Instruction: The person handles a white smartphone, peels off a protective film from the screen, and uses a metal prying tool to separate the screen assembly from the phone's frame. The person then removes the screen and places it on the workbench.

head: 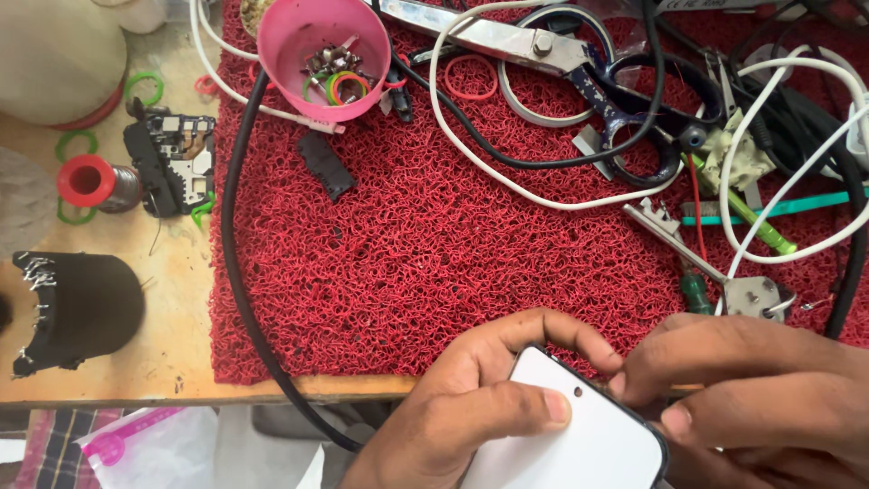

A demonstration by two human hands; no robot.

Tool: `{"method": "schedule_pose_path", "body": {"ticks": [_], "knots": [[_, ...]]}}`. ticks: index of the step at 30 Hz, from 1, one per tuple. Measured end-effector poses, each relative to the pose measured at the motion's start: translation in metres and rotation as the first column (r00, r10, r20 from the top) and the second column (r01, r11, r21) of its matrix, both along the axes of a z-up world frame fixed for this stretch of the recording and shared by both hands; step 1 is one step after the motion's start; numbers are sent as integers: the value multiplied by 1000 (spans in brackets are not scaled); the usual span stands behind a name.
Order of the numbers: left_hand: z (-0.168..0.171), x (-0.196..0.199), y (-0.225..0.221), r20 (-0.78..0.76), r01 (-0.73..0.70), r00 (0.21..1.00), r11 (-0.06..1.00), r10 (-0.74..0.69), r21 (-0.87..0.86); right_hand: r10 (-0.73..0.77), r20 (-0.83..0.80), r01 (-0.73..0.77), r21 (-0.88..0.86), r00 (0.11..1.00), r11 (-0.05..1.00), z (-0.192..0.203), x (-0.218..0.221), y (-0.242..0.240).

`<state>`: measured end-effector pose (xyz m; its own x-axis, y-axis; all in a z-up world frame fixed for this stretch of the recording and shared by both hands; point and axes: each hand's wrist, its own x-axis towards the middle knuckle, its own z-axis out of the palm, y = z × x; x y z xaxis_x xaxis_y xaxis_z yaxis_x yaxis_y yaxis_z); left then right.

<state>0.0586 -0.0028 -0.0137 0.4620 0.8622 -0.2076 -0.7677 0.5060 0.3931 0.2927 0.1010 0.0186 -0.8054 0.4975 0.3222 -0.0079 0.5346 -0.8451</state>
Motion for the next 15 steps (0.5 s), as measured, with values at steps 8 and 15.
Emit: {"method": "schedule_pose_path", "body": {"ticks": [8, 15], "knots": [[-1, -1, 1, -35, 62, 998, 996, -60, 71, 159, -22, -157, -327, 987, 932, -25, 21, 13], [-7, -3, -1, -68, 149, 987, 985, -143, 90, 291, -56, -297, -191, 955, 936, -35, 41, 15]]}}
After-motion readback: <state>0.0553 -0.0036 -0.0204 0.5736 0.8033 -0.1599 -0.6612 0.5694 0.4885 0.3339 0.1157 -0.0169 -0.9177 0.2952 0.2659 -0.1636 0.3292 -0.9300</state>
